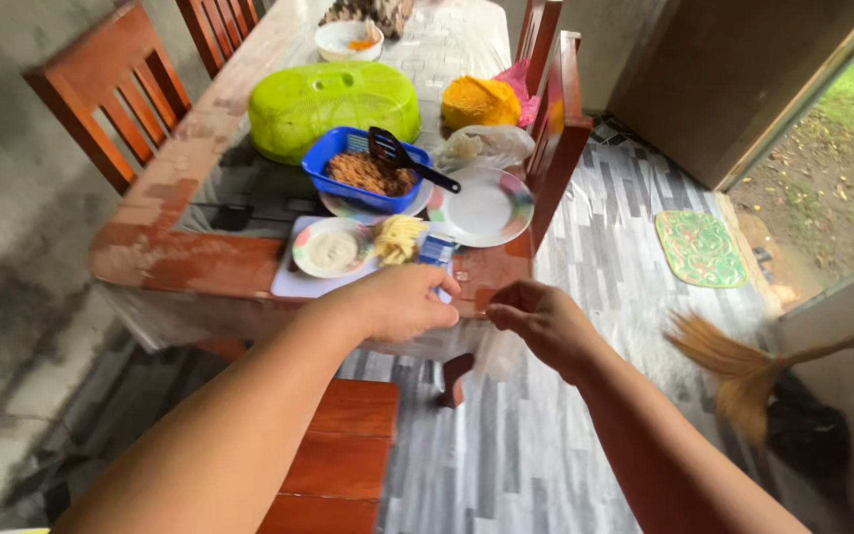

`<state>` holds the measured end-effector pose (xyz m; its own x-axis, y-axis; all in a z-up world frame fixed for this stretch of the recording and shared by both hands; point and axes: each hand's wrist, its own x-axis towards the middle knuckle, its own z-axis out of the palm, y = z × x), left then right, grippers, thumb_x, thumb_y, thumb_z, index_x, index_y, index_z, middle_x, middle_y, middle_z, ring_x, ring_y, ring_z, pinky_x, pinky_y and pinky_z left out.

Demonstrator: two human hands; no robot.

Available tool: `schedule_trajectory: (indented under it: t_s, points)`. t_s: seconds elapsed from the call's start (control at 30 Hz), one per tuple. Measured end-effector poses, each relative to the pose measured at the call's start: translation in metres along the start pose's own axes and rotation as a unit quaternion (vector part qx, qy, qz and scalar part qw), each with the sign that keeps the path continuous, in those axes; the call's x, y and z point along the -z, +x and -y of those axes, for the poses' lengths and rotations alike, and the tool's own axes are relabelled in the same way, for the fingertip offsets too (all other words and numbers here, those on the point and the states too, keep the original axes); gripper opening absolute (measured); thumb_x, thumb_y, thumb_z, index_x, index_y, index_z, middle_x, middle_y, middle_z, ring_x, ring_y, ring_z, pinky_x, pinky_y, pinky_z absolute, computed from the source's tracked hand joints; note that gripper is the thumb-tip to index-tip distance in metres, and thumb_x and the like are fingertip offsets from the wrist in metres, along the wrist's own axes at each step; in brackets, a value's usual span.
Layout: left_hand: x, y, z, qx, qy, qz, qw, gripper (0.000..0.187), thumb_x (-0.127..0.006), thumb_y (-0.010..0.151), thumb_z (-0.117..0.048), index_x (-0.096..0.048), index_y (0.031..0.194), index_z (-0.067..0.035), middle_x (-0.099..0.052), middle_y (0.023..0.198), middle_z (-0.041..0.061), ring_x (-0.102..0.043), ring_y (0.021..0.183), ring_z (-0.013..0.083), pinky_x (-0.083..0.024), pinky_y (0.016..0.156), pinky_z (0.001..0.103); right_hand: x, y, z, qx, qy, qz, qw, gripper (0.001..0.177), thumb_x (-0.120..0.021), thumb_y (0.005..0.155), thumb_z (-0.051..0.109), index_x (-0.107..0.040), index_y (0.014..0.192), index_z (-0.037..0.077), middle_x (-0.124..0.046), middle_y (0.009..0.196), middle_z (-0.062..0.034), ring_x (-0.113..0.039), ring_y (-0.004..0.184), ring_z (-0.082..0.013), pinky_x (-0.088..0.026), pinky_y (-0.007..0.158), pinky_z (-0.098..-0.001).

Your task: The person prepares a taco by arranging ingredients on a table, including a bowl of sauce, sliced potatoes, and a container of seasoned meat. They then take a yellow tortilla, place it on a cutting board, and use a spatula to spread the meat onto the tortilla.

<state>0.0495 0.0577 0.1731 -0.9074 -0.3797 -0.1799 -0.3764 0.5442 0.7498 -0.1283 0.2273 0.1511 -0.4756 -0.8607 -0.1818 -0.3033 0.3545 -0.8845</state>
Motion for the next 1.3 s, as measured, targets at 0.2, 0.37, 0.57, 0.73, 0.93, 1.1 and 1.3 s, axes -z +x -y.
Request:
schedule_trajectory:
  t_s: [0.2,0.37,0.57,0.73,0.93,1.1,1.3]
  points:
    - [-0.035,0.074,0.017,0.075,-0.059,-0.031,0.995,0.049,-0.074,0.08,-0.027,-0.07,0.122,-0.004,-0.077,0.1,0.01,-0.074,0.086,0.0205,-0.058,0.077,0.034,0.06,0.071,-0.041,-0.01,0.033,0.039,0.999,0.029,-0.07,0.092,0.023,-0.073,0.113,0.003,-0.078,0.102,-0.0075,-0.07,0.091,-0.0175,-0.053,0.079,-0.0325]
    - [-0.021,0.095,0.047,0.201,-0.221,-0.087,0.95,0.038,-0.07,0.084,-0.023,-0.071,0.119,-0.006,-0.075,0.099,0.008,-0.069,0.074,0.0177,-0.053,0.062,0.033,0.06,0.126,-0.07,-0.033,0.062,0.08,0.994,0.03,-0.071,0.09,0.023,-0.073,0.114,0.005,-0.078,0.103,-0.0082,-0.071,0.089,-0.0185,-0.055,0.078,-0.0336]
    - [0.04,0.129,0.103,0.25,-0.403,-0.265,0.84,0.033,-0.064,0.086,-0.015,-0.068,0.118,-0.009,-0.073,0.101,0.007,-0.07,0.076,0.0164,-0.053,0.059,0.03,0.035,0.214,-0.072,-0.028,0.175,0.059,0.982,0.032,-0.068,0.092,0.022,-0.068,0.119,0.004,-0.076,0.104,-0.0095,-0.071,0.09,-0.0205,-0.055,0.077,-0.0356]
    - [0.122,0.177,0.174,0.211,-0.483,-0.376,0.762,0.038,-0.065,0.088,-0.019,-0.063,0.121,-0.001,-0.068,0.114,0.015,-0.07,0.085,0.0266,-0.059,0.071,0.036,0.029,0.321,-0.04,-0.049,0.279,0.013,0.959,0.032,-0.067,0.093,0.019,-0.063,0.121,0.003,-0.071,0.107,-0.0101,-0.072,0.094,-0.0248,-0.055,0.08,-0.037]
    - [0.224,0.232,0.258,0.23,-0.523,-0.438,0.694,0.046,-0.065,0.09,-0.025,-0.06,0.126,0.002,-0.064,0.128,0.018,-0.068,0.1,0.0308,-0.059,0.091,0.04,0.0,0.437,0.016,-0.058,0.287,-0.013,0.956,0.033,-0.064,0.094,0.019,-0.064,0.124,0.004,-0.071,0.113,-0.0095,-0.072,0.101,-0.0241,-0.057,0.088,-0.0373]
    - [0.28,0.278,0.314,0.252,-0.548,-0.485,0.634,0.059,-0.069,0.085,-0.025,-0.054,0.134,0.004,-0.055,0.141,0.021,-0.064,0.111,0.0335,-0.057,0.099,0.039,-0.033,0.515,0.046,-0.072,0.281,-0.002,0.957,0.036,-0.063,0.094,0.021,-0.063,0.127,0.006,-0.066,0.123,-0.0104,-0.064,0.116,-0.0252,-0.051,0.098,-0.0415]
    - [0.301,0.327,0.363,0.3,-0.604,-0.45,0.586,0.086,-0.07,0.08,-0.038,-0.032,0.155,-0.016,-0.036,0.158,0.016,-0.049,0.136,0.0446,-0.033,0.119,0.052,-0.067,0.599,0.043,-0.122,0.243,0.02,0.962,0.049,-0.064,0.093,0.031,-0.054,0.137,0.011,-0.049,0.155,-0.0127,-0.051,0.136,-0.0298,-0.041,0.109,-0.043]
